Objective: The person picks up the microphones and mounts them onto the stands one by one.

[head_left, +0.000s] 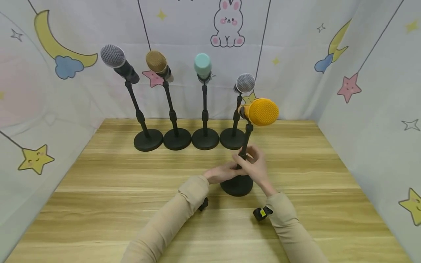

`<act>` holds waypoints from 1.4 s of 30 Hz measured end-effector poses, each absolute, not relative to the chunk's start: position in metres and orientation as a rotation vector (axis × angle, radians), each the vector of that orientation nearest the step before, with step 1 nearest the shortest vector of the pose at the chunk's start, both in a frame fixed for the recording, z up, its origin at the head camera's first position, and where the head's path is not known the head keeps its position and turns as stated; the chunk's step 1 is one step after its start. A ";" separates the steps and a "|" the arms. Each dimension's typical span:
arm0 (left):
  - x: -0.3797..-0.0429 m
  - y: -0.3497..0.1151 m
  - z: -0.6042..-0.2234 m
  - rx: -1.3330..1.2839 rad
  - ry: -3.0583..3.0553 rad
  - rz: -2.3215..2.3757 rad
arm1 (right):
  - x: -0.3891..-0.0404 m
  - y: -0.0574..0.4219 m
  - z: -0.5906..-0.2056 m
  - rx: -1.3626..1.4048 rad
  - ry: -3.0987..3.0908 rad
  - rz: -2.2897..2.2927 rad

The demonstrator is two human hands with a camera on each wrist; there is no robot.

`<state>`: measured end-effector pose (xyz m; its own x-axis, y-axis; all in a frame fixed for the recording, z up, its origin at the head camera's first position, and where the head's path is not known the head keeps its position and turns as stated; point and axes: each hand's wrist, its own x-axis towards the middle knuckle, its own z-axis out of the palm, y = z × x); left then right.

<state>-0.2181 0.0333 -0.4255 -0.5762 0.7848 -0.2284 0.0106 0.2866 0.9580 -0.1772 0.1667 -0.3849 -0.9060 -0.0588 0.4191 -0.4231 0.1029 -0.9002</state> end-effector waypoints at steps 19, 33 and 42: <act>-0.217 0.033 -0.424 0.705 1.814 1.350 | -0.188 0.190 -0.408 0.839 -2.080 1.874; -0.217 0.033 -0.424 0.677 1.837 1.341 | -0.188 0.190 -0.408 0.983 -2.040 1.885; -0.217 0.031 -0.424 0.697 1.861 1.320 | -0.188 0.188 -0.410 0.823 -2.043 1.829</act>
<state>-0.2166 0.0314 -0.4241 -0.5801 0.7733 -0.2559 0.0144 0.3238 0.9460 -0.1878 0.1884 -0.4097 -0.7994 -0.2264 0.5566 -0.5781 0.0372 -0.8151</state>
